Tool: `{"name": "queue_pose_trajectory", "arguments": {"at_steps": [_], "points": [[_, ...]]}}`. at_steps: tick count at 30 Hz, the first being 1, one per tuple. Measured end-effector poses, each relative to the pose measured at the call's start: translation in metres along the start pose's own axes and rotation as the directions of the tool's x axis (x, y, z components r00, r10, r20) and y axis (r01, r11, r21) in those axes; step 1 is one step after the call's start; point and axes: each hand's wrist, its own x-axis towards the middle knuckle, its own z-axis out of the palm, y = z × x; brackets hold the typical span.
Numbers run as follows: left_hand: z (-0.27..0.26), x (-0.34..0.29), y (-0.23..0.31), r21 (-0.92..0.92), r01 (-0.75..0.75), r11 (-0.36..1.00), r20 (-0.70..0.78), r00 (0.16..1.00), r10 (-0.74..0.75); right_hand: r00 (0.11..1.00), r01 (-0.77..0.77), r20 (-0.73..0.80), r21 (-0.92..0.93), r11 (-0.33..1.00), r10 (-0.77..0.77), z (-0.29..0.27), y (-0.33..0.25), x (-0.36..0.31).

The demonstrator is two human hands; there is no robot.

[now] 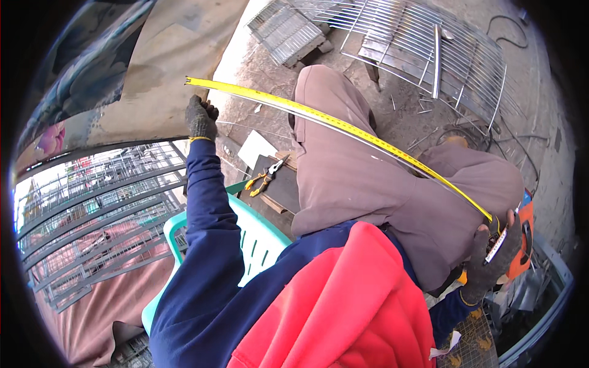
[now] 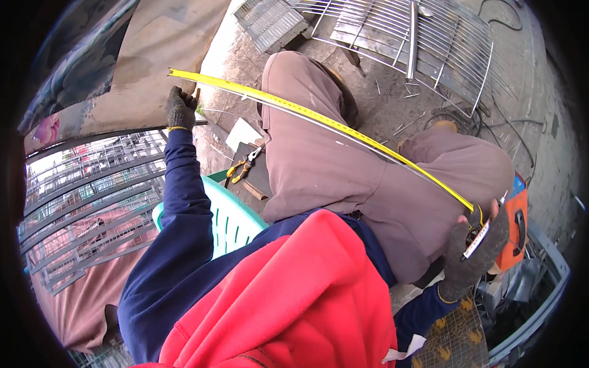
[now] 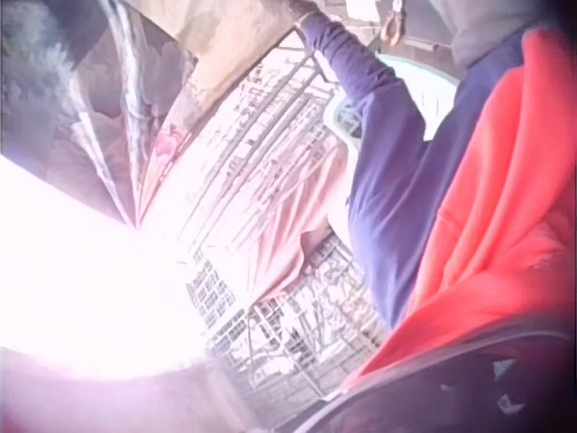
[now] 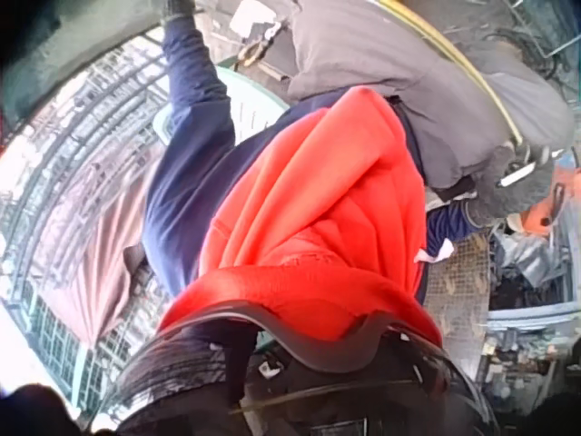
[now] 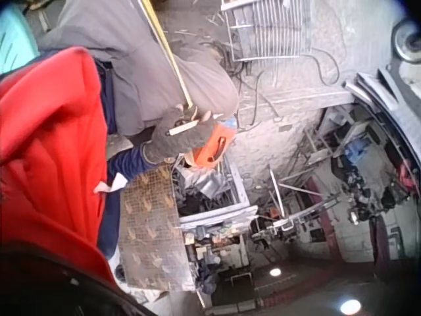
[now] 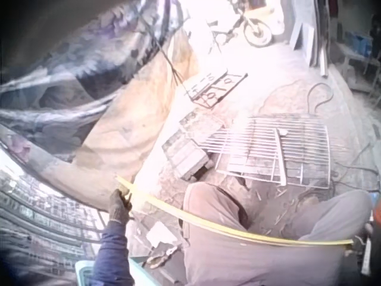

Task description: The recorder is measuring and cutting metal rods to fabricate or repair a metal grate structure.

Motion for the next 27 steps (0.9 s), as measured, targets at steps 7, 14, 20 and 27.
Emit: {"name": "queue_pose_trajectory", "arguments": {"at_steps": [7, 14, 20, 27], "points": [[0.089, -0.278, 0.0, 0.267, -0.646, 0.715, 0.686, 0.649, 0.329, 0.968, -0.148, -0.085, 0.568, 0.81, 0.236, -0.007, -0.016, -0.01], [0.126, -0.324, -0.032, -0.074, -0.835, 0.545, 0.987, 0.016, 0.158, 0.899, -0.252, 0.402, 0.802, 0.542, -0.176, 0.01, -0.102, 0.022], [0.136, -0.317, -0.028, -0.215, -0.867, 0.449, 0.969, -0.133, 0.207, 0.934, -0.141, 0.303, 0.8, 0.583, -0.189, 0.022, -0.102, 0.026], [0.133, -0.325, -0.036, -0.263, -0.899, 0.349, 0.955, -0.191, 0.229, 0.904, -0.08, 0.334, 0.743, 0.664, -0.265, 0.026, -0.102, 0.026]]}}
